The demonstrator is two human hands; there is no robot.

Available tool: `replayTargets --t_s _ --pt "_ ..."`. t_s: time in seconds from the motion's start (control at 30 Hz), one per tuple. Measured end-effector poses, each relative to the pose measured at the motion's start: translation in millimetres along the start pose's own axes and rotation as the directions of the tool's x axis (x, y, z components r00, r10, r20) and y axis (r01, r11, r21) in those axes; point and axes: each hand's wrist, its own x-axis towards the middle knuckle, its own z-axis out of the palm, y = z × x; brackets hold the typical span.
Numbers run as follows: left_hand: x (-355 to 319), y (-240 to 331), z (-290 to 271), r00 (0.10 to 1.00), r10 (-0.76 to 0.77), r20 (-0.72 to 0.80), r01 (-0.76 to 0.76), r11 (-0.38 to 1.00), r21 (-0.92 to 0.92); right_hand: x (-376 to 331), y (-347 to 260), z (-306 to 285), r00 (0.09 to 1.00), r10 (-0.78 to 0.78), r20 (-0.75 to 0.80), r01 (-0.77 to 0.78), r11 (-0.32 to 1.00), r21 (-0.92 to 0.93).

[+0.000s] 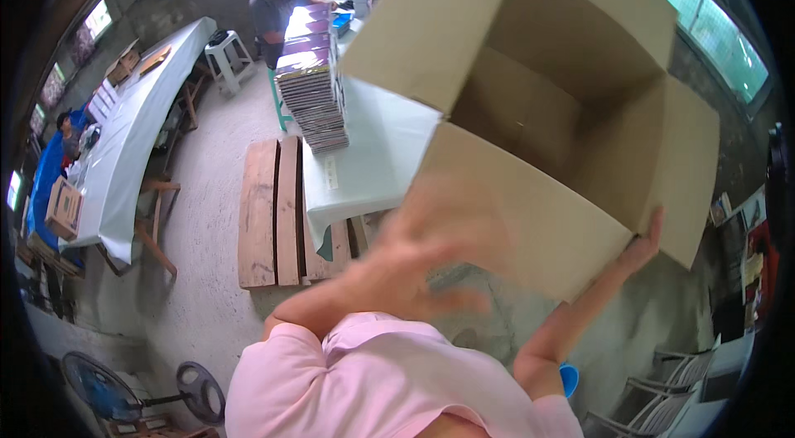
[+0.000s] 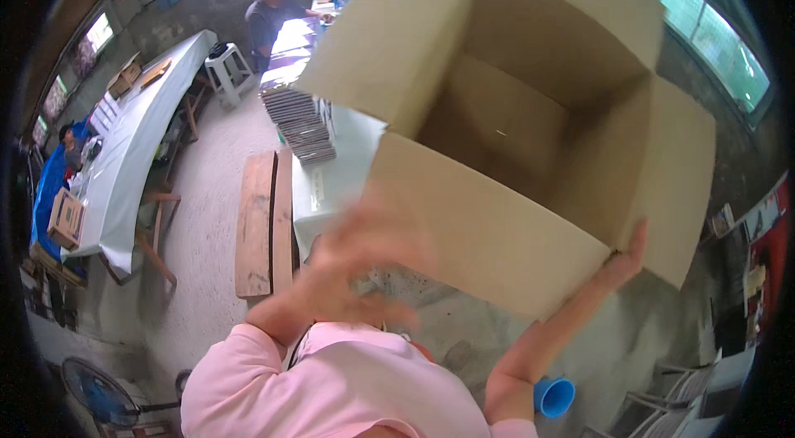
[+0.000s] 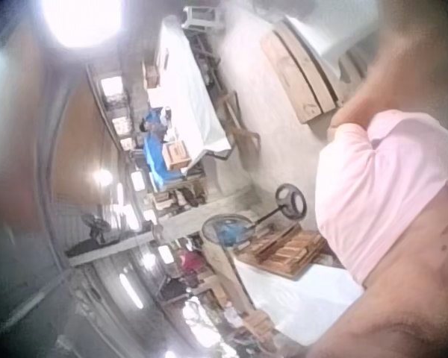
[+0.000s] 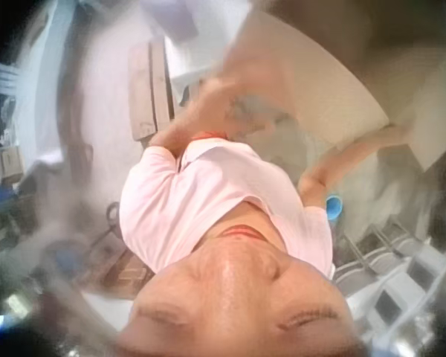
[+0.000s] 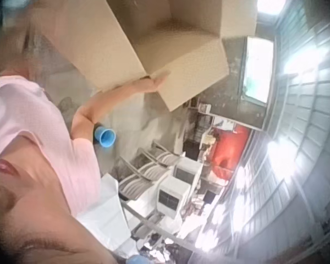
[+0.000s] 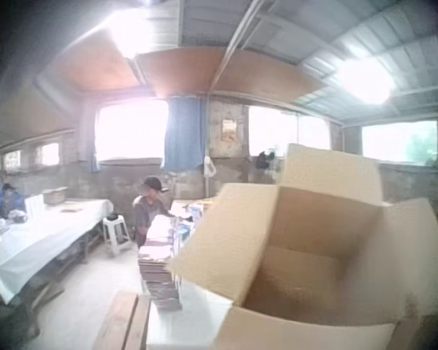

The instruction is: The person packs stacks of purple spiral-bound notebooks into a cardboard box, seals the box with tape, and writes on the box and a notebook. The person then opens another box and continues placing notebooks inside.

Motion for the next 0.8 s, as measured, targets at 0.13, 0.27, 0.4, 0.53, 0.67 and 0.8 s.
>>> replayTargets --t_s 0.13,0.27,0.4,0.53,0.67,0.8 --pt "27 -78 -29 0.928 -0.336 -0.162 0.358 0.678 0.642 24 67 14 0.994 -0.089 0.068 0.096 0.989 -0.111" --pt "-9 -152 -39 0.898 -0.429 -0.098 0.434 0.828 0.354 0 86 62 0.979 0.149 0.140 -0.162 0.983 0.086" --pt "-41 -163 -42 0.854 -0.422 -0.303 0.494 0.840 0.223 -33 76 122 0.944 0.161 0.289 -0.194 0.977 0.089" --pt "-44 -206 -50 0.713 -0.571 -0.407 0.684 0.694 0.224 5 158 157 0.923 0.294 0.246 -0.291 0.955 -0.053" --pt "-16 -285 -29 0.730 -0.601 -0.325 0.674 0.713 0.193 84 282 157 0.958 0.258 0.127 -0.220 0.942 -0.252" --pt "16 -345 -2 0.760 -0.566 -0.318 0.635 0.752 0.179 138 359 132 0.958 -0.256 0.129 0.275 0.687 -0.673"
